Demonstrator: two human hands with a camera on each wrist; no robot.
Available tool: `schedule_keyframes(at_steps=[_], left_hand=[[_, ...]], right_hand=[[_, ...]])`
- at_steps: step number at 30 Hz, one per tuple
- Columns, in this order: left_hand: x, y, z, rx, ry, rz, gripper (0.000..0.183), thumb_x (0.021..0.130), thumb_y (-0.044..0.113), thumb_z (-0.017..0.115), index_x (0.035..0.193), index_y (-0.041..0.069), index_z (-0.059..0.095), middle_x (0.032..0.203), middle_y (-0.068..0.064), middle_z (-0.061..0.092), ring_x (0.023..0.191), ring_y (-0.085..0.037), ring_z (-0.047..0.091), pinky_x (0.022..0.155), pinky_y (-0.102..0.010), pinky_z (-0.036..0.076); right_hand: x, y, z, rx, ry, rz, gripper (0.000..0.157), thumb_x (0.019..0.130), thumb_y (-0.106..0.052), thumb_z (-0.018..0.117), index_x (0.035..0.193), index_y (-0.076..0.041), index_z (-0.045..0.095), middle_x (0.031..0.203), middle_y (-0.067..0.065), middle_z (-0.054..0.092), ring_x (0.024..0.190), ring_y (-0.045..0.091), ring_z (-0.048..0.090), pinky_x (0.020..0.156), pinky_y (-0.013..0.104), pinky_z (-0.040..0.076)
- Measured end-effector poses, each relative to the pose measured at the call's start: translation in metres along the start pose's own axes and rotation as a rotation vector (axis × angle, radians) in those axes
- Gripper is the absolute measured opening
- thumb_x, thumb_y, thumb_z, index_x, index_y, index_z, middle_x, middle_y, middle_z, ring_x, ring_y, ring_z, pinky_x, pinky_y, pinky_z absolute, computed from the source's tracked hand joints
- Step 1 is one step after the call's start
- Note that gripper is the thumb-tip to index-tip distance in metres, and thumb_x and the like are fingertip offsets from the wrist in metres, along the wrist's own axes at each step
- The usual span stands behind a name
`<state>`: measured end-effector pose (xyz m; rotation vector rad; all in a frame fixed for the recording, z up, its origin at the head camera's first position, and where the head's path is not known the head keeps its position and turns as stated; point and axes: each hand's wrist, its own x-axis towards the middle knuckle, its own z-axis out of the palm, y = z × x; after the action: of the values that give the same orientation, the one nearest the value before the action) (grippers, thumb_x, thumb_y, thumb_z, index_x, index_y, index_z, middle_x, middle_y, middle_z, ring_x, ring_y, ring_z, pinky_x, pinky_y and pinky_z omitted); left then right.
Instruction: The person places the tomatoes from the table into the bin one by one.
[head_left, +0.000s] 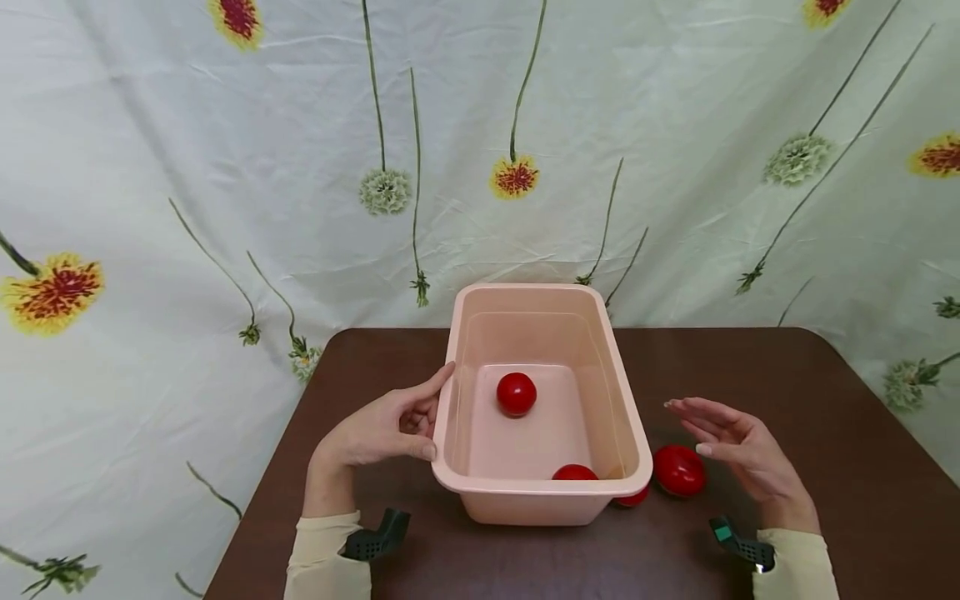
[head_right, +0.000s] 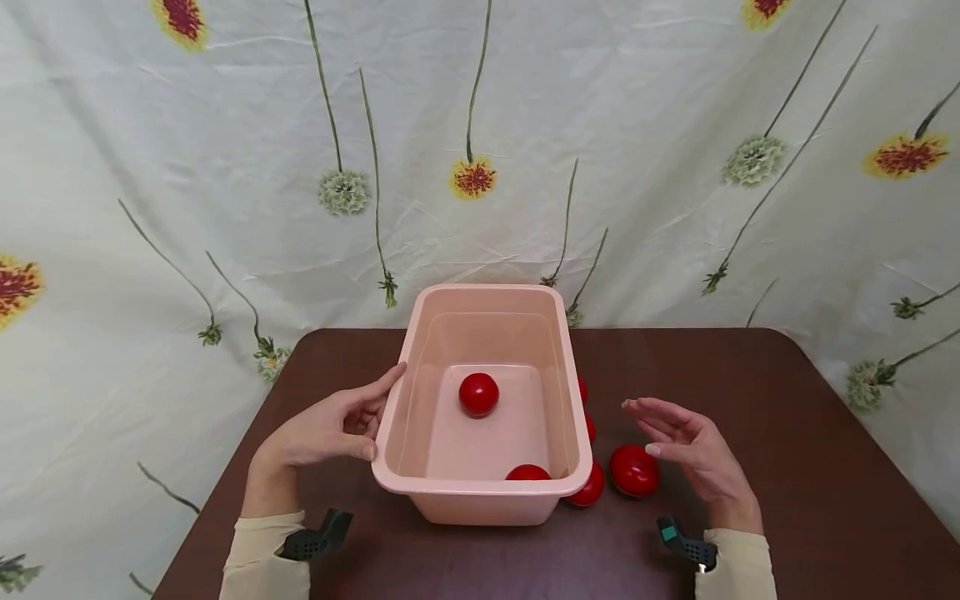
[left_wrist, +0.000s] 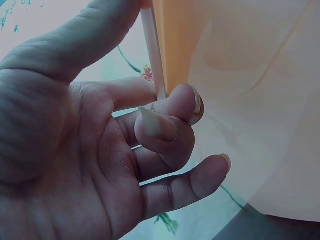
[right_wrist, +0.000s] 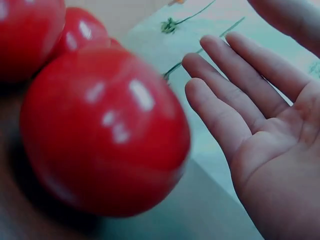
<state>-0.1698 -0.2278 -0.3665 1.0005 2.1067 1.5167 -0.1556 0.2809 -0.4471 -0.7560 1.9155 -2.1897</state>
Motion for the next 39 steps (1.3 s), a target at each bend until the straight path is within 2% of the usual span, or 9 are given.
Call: schedule_keyframes(at_steps=[9, 13, 20, 27, 32, 39], left_hand=[[-0.004, -0.003, -0.001, 0.021, 0.011, 0.001, 0.100, 0.082, 0.025, 0.078, 0.157, 0.010, 0.013, 0.092, -0.005, 0.061, 0.076, -0.014, 0.057, 0.068, -0.027, 0.052], [-0.005, -0.004, -0.001, 0.019, 0.015, -0.001, 0.100, 0.082, 0.027, 0.078, 0.157, 0.012, 0.014, 0.091, -0.005, 0.060, 0.075, -0.013, 0.057, 0.067, -0.027, 0.052], [-0.005, -0.002, 0.000, -0.002, 0.009, -0.001, 0.100, 0.082, 0.025, 0.078, 0.157, 0.012, 0.013, 0.094, -0.006, 0.062, 0.077, -0.016, 0.058, 0.068, -0.027, 0.052], [-0.004, -0.002, -0.001, -0.001, 0.010, -0.005, 0.100, 0.082, 0.028, 0.078, 0.157, 0.011, 0.014, 0.093, -0.006, 0.061, 0.077, -0.015, 0.057, 0.068, -0.026, 0.052], [-0.004, -0.001, 0.000, 0.007, 0.013, -0.013, 0.099, 0.082, 0.027, 0.078, 0.157, 0.012, 0.015, 0.093, -0.006, 0.061, 0.077, -0.011, 0.057, 0.067, -0.026, 0.051], [-0.001, 0.000, 0.001, -0.002, -0.003, -0.001, 0.100, 0.082, 0.028, 0.078, 0.157, 0.010, 0.013, 0.093, -0.006, 0.060, 0.077, -0.015, 0.057, 0.068, -0.026, 0.051]], right_hand=[[0.004, 0.015, 0.001, -0.102, 0.038, 0.156, 0.056, 0.089, 0.010, 0.057, 0.142, 0.006, 0.039, 0.132, -0.008, 0.063, 0.121, 0.010, 0.061, 0.096, 0.021, 0.048], [0.004, 0.016, 0.001, -0.107, 0.031, 0.224, 0.058, 0.089, 0.006, 0.060, 0.143, 0.005, 0.038, 0.130, -0.011, 0.063, 0.121, 0.009, 0.061, 0.095, 0.019, 0.049], [0.000, 0.018, -0.002, -0.076, 0.001, 0.254, 0.060, 0.089, 0.007, 0.060, 0.144, 0.005, 0.037, 0.131, -0.011, 0.062, 0.121, 0.004, 0.059, 0.093, 0.020, 0.050], [-0.003, 0.020, -0.005, -0.089, 0.023, 0.358, 0.063, 0.088, 0.004, 0.063, 0.144, 0.005, 0.036, 0.127, -0.015, 0.064, 0.117, 0.002, 0.061, 0.089, 0.025, 0.054], [-0.007, 0.018, -0.008, -0.062, -0.001, 0.384, 0.061, 0.087, 0.006, 0.063, 0.143, 0.002, 0.039, 0.127, -0.014, 0.064, 0.114, 0.003, 0.063, 0.088, 0.029, 0.055], [-0.013, 0.018, -0.014, 0.001, -0.075, 0.397, 0.062, 0.087, 0.009, 0.060, 0.144, -0.006, 0.042, 0.130, -0.013, 0.062, 0.115, 0.006, 0.062, 0.090, 0.032, 0.054]])
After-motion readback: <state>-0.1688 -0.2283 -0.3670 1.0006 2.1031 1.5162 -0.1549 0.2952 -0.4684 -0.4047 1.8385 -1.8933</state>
